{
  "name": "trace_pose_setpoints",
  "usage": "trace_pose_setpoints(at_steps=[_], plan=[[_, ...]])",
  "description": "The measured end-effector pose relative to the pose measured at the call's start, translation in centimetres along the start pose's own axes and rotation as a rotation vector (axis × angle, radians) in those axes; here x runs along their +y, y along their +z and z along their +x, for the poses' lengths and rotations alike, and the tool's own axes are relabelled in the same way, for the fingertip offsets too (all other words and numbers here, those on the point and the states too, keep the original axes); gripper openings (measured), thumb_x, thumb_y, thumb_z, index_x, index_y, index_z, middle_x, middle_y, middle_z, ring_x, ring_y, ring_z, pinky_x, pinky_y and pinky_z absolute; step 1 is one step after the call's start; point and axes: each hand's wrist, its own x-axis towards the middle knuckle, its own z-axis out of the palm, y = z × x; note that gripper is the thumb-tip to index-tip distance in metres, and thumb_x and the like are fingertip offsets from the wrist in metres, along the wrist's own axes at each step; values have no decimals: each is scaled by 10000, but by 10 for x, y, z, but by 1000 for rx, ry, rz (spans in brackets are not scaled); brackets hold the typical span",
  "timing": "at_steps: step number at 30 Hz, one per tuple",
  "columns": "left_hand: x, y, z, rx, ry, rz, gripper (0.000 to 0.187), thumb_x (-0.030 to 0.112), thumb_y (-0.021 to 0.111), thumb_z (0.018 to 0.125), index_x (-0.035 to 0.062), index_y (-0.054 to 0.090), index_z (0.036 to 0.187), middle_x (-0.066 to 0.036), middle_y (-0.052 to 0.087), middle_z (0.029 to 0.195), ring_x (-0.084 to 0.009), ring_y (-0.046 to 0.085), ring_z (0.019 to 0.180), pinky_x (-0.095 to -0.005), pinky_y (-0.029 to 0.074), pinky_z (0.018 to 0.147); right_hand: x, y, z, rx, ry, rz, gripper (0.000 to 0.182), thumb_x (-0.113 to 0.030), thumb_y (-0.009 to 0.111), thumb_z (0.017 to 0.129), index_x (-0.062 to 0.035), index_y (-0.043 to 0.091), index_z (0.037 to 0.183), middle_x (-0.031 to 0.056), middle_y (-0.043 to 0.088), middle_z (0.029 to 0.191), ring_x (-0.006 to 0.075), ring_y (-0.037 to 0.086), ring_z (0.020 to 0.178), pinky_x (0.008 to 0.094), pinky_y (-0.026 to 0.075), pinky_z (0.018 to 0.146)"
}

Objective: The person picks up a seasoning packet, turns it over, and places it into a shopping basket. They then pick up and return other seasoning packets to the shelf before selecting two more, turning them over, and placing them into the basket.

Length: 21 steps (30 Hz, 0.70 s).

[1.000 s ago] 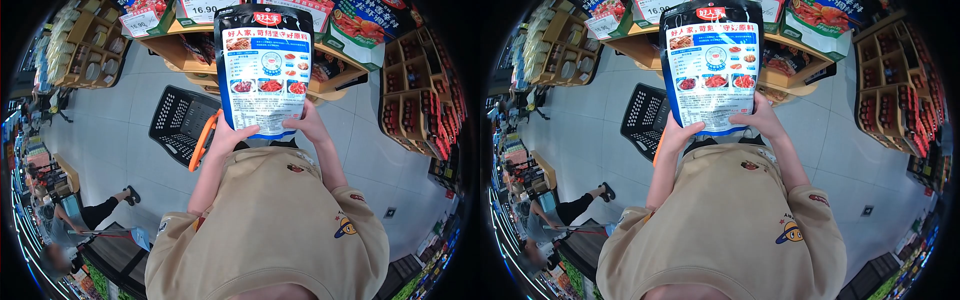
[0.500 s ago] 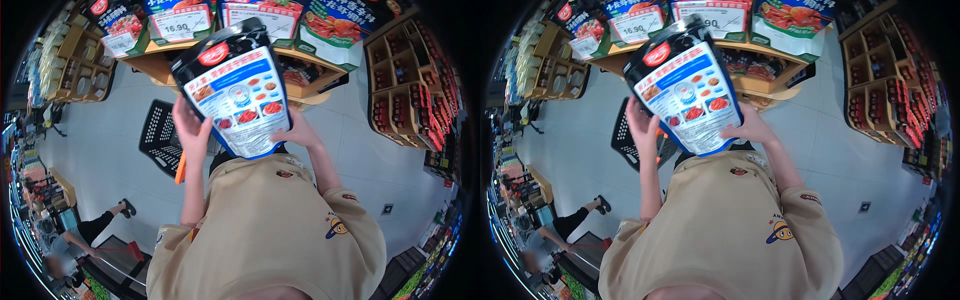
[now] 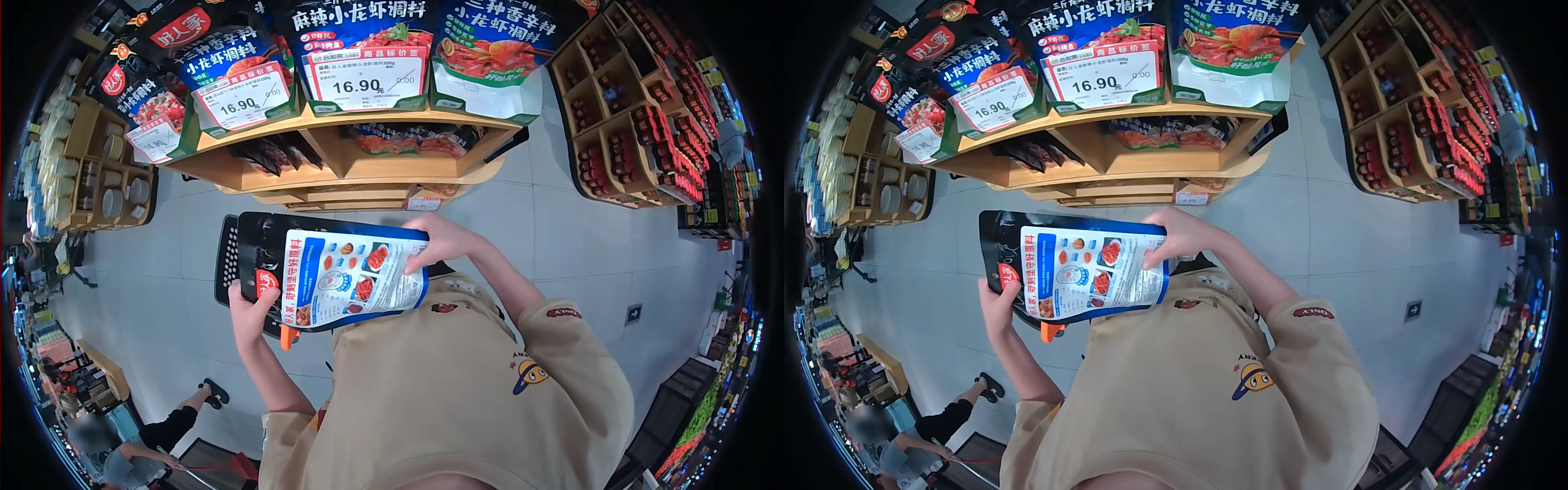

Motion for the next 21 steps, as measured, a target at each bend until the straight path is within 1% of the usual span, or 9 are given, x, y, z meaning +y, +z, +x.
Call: trace_pose_setpoints(at_steps=[2, 4, 5, 8, 11, 16, 18, 19, 21], plan=[[-26, -22, -6, 201, 22, -163, 279, 47, 616, 720, 15, 404, 898, -82, 533, 855, -128, 533, 756, -272, 447, 689, 4, 12, 23, 123, -19, 4, 339, -95, 701, 645, 11, 564, 937, 50, 607, 850, 73, 545, 744, 217, 429, 645], [-24, -32, -6, 334, 96, -335, 262, 45, 606, 727, -16, 451, 930, -96, 559, 871, -157, 564, 776, -310, 462, 729, 17, 25, 50, 390, -36, 382, 395, -74, 651, 693, -1, 497, 1049, 64, 595, 902, 91, 562, 766, 205, 439, 671], [-25, -41, -4, 303, 144, -410, 285, 56, 600, 736, -24, 448, 963, -112, 562, 893, -176, 572, 782, -315, 469, 720, 19, 29, 58, 414, -30, 270, 409, -48, 604, 735, -13, 440, 1107, 62, 584, 916, 98, 570, 784, 204, 448, 675], [-34, -74, 10, 351, 217, -512, 285, 83, 551, 791, -41, 442, 1023, -142, 573, 912, -210, 591, 774, -315, 488, 699, 53, 41, 77, 501, 9, 225, 350, -58, 592, 747, -16, 468, 1072, 63, 589, 876, 101, 574, 773, 207, 452, 661], [-50, -105, 24, 463, 95, -366, 245, 113, 544, 814, -52, 491, 988, -121, 577, 893, -173, 582, 755, -291, 480, 676, 79, 53, 83, 580, 72, 182, 314, -70, 566, 752, -18, 483, 1051, 69, 597, 841, 105, 566, 706, 224, 454, 624], [-161, -161, 51, 712, -60, -27, 316, 222, 570, 813, -82, 556, 896, -97, 594, 804, -126, 551, 692, -274, 452, 636, 119, 75, 64, 700, 261, 23, 283, -80, 539, 748, -3, 498, 1017, 77, 605, 766, 119, 569, 676, 243, 457, 616], [-214, -186, 55, 706, -164, 340, 379, 280, 561, 810, -93, 580, 876, -136, 618, 775, -171, 576, 688, -307, 443, 643, 120, 87, 52, 750, 369, -25, 272, -71, 525, 737, -2, 507, 1000, 80, 607, 740, 134, 579, 683, 257, 461, 633], [-236, -189, 58, 782, -219, 498, 427, 318, 547, 803, -102, 582, 871, -196, 615, 763, -253, 593, 682, -341, 442, 636, 118, 94, 46, 776, 384, -34, 272, -71, 525, 737, -2, 507, 1000, 80, 607, 740, 134, 579, 683, 257, 461, 633], [-283, -196, 57, 701, -396, 662, 443, 329, 536, 795, -98, 574, 908, -239, 599, 798, -343, 582, 718, -387, 439, 650, 113, 108, 33, 808, 455, -5, 279, -62, 506, 728, -8, 505, 1002, 85, 608, 757, 149, 585, 706, 266, 461, 651]])
